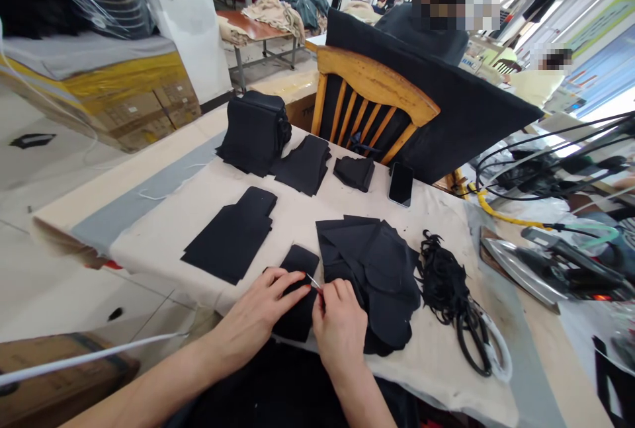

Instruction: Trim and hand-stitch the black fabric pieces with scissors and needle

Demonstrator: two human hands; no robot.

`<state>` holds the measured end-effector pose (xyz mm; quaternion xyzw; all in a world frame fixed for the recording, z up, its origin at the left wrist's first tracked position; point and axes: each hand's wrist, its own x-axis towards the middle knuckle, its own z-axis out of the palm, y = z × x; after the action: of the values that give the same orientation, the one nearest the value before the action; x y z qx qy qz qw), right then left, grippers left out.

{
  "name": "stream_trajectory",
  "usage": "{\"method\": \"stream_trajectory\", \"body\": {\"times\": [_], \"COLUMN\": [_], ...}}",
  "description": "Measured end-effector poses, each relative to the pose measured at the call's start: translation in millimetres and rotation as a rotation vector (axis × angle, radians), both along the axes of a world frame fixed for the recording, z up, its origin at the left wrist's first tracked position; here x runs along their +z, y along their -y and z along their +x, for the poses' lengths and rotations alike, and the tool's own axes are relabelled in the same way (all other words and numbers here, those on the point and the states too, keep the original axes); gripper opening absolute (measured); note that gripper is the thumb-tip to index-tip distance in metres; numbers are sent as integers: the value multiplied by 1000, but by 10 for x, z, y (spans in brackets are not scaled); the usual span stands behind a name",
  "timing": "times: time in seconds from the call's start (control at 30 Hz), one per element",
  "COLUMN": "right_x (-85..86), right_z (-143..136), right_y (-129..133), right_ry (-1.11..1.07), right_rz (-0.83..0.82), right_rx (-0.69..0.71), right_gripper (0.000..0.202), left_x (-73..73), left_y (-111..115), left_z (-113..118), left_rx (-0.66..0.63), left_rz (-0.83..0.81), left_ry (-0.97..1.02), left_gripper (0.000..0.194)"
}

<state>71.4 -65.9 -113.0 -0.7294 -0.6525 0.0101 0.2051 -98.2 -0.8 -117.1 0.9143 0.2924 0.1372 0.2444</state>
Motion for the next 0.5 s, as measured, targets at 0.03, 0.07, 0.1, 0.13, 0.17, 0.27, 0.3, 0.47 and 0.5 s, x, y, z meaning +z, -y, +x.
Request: {"method": "stream_trajectory", "body": {"times": [0.03, 0.07, 0.1, 0.13, 0.17, 0.27, 0.3, 0.47, 0.5], "right_x": [1, 4, 8, 14, 23, 52, 61, 84, 87], "right_z": [2, 8, 19, 35, 54, 109, 117, 42, 18], "right_y": [4, 9, 15, 23, 31, 49, 49, 5, -7], "right_ry": [-4, -11, -19, -29, -41, -86, -102, -117, -99], "right_rz": [-3, -6, -10, -14, -18, -35, -42, -101, -114], "right_rx": [1, 0, -8, -22, -42, -93, -96, -108, -125], "right_gripper": [17, 18, 19, 19, 19, 16, 14, 11, 12], "left_x": [-1, -1, 0, 4, 9, 26, 31, 23, 16], "left_y": [5, 9, 11, 13, 14, 11, 10, 6, 6], "left_z": [4, 8, 10, 12, 13, 14, 14, 14, 14], "left_rx": [-9, -15, -16, -14, -13, -22, -25, -34, -40], "left_rz": [14, 26, 36, 45, 50, 54, 56, 83, 86], "left_ry": [-9, -19, -29, -38, -46, -55, -55, -87, -95], "left_gripper": [73, 73, 72, 72, 71, 72, 72, 70, 67]}}
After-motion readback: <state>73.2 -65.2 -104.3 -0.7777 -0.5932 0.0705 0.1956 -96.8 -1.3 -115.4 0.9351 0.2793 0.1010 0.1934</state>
